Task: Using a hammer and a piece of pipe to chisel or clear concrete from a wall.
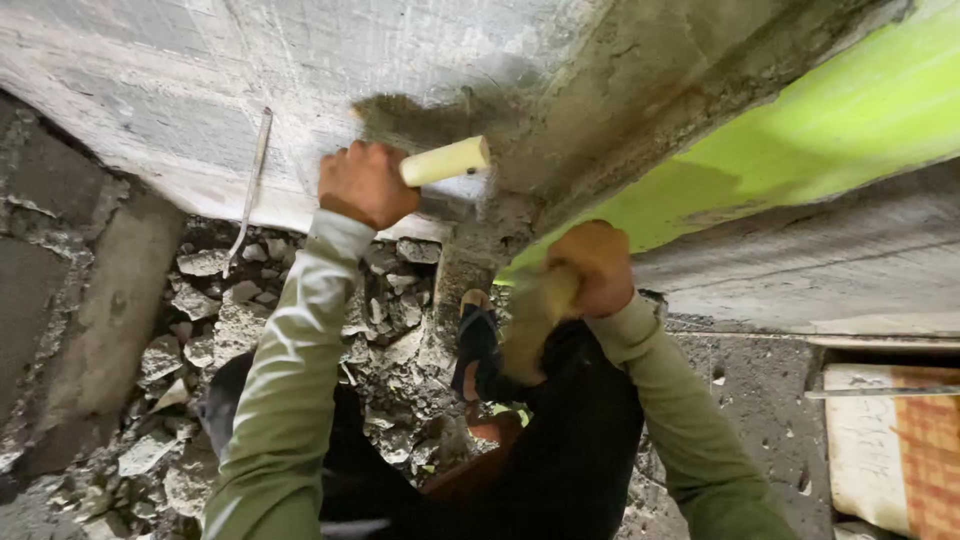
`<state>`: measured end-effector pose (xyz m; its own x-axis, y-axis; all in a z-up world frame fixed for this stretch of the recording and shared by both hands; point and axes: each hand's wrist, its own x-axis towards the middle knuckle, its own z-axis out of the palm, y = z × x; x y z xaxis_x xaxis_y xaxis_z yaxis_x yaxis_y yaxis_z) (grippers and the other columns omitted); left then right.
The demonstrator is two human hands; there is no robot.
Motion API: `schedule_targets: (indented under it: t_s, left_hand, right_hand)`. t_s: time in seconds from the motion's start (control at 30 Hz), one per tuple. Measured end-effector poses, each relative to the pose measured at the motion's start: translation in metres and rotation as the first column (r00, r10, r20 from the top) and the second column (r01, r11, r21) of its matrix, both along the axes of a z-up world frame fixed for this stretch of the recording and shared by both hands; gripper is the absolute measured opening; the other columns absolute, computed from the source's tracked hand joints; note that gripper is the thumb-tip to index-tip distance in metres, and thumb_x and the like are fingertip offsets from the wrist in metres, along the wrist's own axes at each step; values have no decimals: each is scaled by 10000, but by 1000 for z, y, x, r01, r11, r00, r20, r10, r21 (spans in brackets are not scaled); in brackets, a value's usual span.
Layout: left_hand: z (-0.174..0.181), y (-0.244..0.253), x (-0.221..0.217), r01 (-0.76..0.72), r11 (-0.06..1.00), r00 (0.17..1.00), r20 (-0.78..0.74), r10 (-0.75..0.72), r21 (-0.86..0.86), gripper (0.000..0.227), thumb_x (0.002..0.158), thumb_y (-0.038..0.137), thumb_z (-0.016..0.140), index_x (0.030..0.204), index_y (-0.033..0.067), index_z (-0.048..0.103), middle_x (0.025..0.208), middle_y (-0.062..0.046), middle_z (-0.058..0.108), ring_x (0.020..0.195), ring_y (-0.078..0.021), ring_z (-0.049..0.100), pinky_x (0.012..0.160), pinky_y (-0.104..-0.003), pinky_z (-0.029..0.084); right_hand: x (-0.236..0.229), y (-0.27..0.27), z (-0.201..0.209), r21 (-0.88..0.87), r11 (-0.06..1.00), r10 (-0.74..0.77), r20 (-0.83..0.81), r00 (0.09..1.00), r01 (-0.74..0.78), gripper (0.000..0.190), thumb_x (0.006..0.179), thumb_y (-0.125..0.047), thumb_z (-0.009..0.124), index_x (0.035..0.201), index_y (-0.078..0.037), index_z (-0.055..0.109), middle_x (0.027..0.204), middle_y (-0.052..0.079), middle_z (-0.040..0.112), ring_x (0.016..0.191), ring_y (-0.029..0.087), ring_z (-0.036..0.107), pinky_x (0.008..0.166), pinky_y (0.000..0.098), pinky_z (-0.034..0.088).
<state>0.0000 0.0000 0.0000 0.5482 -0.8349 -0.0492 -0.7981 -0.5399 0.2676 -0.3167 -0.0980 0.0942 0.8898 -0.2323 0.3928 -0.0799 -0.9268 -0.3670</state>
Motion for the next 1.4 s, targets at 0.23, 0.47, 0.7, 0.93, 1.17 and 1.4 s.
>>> schedule_targets:
  t_s: [0.23, 0.47, 0.7, 0.93, 1.17, 1.4]
  left_hand:
    - [-13, 8, 6, -5, 998, 982, 188, 17, -66, 343, 745, 556, 667, 955, 322, 805, 890, -71, 787, 892, -362, 769, 796, -463, 553]
    - [-28, 14, 8, 20, 981, 977, 211, 22, -191, 365, 758, 568, 696, 948, 269, 785, 857, -77, 768, 851, -371, 765, 767, -494, 554]
    - [-32, 19, 2, 104, 878, 911, 400, 105, -467, 337, 732, 566, 742, 794, 238, 693, 750, -34, 737, 680, -305, 764, 627, -445, 569]
    - [-19, 25, 2, 198, 795, 852, 502, 150, -573, 315, 797, 557, 737, 777, 253, 656, 733, 6, 725, 674, -242, 763, 641, -381, 580]
    - [-34, 13, 5, 114, 841, 873, 457, 169, -529, 344, 725, 575, 735, 734, 239, 661, 688, -6, 706, 640, -283, 751, 611, -423, 564]
    - [-33, -2, 4, -54, 980, 974, 204, 93, -192, 381, 703, 603, 727, 900, 285, 795, 835, -85, 765, 849, -373, 766, 752, -484, 537]
  right_hand:
    - [13, -4, -36, -518, 850, 189, 128, 974, -97, 354, 821, -569, 562, 800, -218, 609, 672, -8, 527, 599, 206, 609, 609, 342, 528]
    - [10, -1, -22, -551, 834, 93, 70, 993, -39, 292, 658, -422, 649, 825, -188, 600, 699, 14, 544, 638, 238, 648, 642, 371, 543]
    - [-2, -12, -32, -575, 818, -74, -37, 997, 39, 379, 565, -447, 707, 820, -201, 570, 650, 6, 577, 610, 242, 685, 597, 385, 563]
    - [1, -11, -33, -688, 720, -113, 12, 994, 90, 156, 678, -357, 618, 788, -260, 564, 600, -36, 558, 537, 193, 655, 547, 338, 543]
    - [8, -7, -25, -699, 708, -62, 71, 996, 94, 78, 745, -293, 618, 809, -249, 607, 605, -22, 558, 546, 211, 652, 562, 341, 534]
    - [25, 15, 2, -562, 825, 254, 268, 929, -64, 292, 934, -294, 612, 668, -184, 566, 603, 8, 448, 530, 225, 561, 626, 340, 513]
